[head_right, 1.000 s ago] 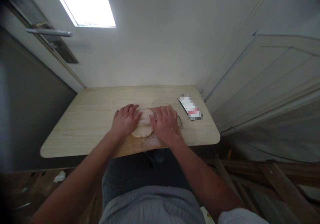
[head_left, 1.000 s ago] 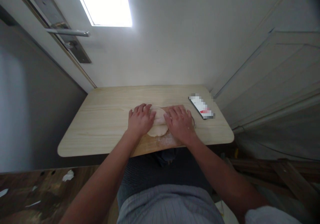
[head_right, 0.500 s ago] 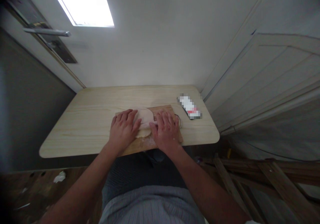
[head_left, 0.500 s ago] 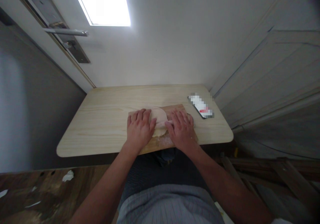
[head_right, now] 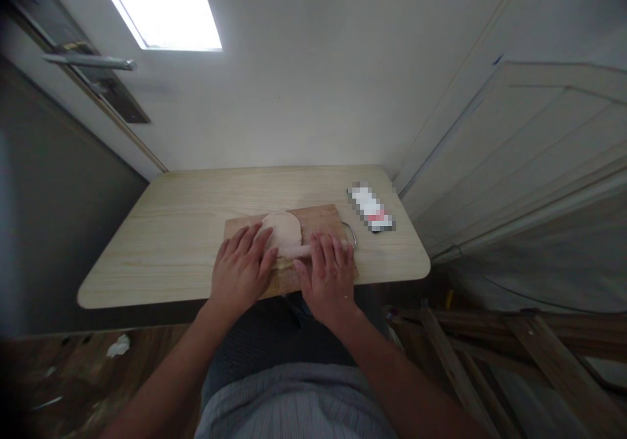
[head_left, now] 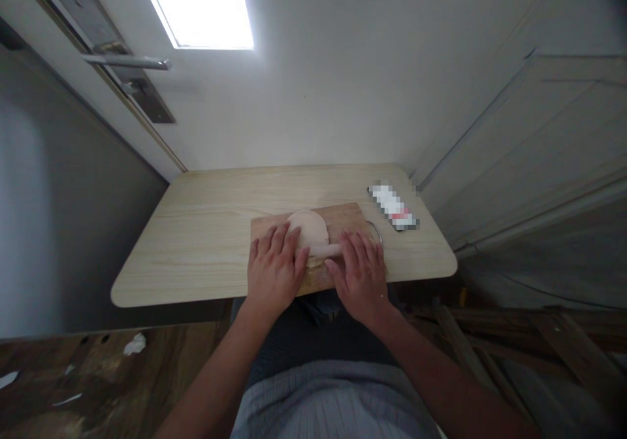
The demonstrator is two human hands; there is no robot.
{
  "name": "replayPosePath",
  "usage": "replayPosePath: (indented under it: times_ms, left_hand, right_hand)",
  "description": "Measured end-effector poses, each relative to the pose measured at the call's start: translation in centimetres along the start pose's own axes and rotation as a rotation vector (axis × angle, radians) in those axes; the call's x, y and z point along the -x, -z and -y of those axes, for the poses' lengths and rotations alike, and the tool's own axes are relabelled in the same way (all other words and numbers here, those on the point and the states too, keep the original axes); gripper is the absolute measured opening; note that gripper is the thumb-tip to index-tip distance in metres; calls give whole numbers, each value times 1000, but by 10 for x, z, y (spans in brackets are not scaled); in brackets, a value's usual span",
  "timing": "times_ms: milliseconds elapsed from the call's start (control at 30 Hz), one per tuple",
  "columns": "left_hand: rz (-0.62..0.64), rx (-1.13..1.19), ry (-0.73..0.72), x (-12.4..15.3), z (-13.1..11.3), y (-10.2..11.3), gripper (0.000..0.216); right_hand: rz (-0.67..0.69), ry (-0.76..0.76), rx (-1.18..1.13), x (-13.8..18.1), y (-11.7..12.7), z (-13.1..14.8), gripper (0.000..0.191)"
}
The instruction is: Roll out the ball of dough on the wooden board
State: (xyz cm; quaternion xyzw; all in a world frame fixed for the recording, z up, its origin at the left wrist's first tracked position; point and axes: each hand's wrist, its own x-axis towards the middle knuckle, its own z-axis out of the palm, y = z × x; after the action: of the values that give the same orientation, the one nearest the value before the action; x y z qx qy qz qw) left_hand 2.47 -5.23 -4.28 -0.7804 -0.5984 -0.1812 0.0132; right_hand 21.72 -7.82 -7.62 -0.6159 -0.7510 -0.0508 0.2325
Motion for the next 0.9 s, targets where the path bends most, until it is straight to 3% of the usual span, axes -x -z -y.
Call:
replayPosePath:
  times_ms: [433,900]
  left_hand:
    - [21,9,19,24,-4,-3,50]
    - [-9,-10,-11,11,-4,0,48]
  right_hand:
    - [-6,-3,10,23,4,4,61]
    - [-39,-26,20,11,-3,3,61]
